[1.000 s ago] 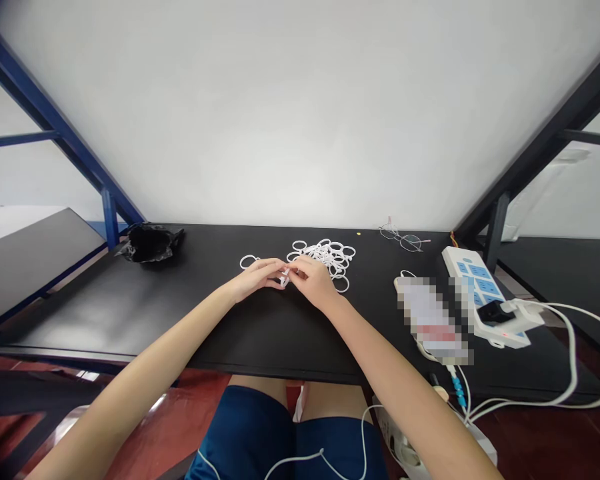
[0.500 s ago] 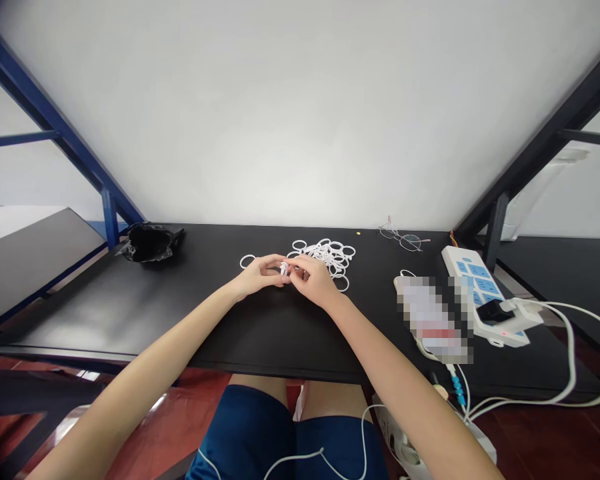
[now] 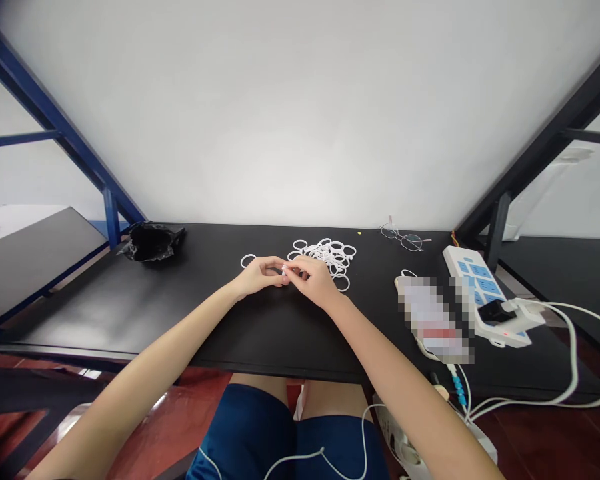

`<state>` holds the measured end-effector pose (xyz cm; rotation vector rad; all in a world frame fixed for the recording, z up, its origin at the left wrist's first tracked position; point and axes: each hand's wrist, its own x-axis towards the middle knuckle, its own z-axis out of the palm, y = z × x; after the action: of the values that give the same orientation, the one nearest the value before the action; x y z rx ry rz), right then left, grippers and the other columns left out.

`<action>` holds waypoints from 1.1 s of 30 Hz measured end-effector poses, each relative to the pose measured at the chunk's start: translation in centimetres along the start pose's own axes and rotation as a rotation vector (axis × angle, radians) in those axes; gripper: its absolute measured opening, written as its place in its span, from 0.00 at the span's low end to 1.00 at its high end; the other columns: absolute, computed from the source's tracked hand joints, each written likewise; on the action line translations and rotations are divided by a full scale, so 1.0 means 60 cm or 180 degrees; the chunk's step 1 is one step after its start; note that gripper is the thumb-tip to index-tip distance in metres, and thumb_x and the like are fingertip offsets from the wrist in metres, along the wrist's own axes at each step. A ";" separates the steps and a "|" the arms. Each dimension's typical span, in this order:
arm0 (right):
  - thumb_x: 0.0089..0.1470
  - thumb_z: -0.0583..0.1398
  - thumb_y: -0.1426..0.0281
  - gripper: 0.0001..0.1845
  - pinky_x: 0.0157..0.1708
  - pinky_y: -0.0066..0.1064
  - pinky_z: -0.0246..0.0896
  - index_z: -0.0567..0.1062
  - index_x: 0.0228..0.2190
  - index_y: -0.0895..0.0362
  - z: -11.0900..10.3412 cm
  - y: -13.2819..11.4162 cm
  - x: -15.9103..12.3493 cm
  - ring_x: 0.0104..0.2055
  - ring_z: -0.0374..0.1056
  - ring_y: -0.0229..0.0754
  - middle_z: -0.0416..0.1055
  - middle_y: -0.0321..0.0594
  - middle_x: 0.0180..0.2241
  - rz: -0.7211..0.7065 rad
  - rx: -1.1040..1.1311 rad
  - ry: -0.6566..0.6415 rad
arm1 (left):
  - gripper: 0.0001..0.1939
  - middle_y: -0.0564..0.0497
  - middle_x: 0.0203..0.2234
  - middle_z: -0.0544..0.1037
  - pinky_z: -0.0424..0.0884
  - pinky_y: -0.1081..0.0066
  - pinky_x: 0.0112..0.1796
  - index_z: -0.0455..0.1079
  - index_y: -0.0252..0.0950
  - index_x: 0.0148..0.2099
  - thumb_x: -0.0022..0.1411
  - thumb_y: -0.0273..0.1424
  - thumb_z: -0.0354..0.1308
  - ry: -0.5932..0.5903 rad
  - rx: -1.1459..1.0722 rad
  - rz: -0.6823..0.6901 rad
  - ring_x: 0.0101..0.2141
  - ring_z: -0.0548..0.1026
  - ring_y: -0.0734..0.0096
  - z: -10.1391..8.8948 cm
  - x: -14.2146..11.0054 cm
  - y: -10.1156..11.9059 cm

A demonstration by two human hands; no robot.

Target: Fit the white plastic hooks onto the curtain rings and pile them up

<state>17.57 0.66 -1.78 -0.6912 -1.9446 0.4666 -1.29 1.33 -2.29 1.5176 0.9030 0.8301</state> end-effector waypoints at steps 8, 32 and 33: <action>0.58 0.58 0.70 0.07 0.21 0.27 0.64 0.78 0.32 0.54 -0.001 0.003 0.000 0.30 0.71 0.38 0.76 0.39 0.30 -0.0043 -0.0067 -0.0086 | 0.23 0.43 0.40 0.77 0.77 0.65 0.38 0.73 0.32 0.45 0.50 0.40 0.68 0.0014 0.0071 -0.0036 0.32 0.79 0.69 0.001 0.000 0.000; 0.56 0.59 0.68 0.06 0.23 0.27 0.64 0.77 0.31 0.56 -0.002 0.001 0.000 0.27 0.68 0.36 0.74 0.39 0.29 0.0274 0.0000 -0.0161 | 0.24 0.47 0.33 0.77 0.76 0.68 0.34 0.73 0.32 0.45 0.50 0.43 0.67 0.0056 0.0245 -0.0015 0.28 0.77 0.73 0.001 0.000 0.001; 0.56 0.60 0.68 0.06 0.23 0.28 0.64 0.77 0.31 0.55 -0.002 0.001 0.000 0.26 0.67 0.36 0.74 0.39 0.29 0.0314 -0.0004 -0.0173 | 0.24 0.49 0.31 0.76 0.76 0.69 0.33 0.73 0.33 0.45 0.50 0.44 0.67 0.0066 0.0332 -0.0023 0.26 0.76 0.74 0.002 0.000 0.001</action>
<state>17.69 0.71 -1.73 -0.7854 -1.9679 0.5499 -1.17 1.27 -2.22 1.5973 0.9794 0.8057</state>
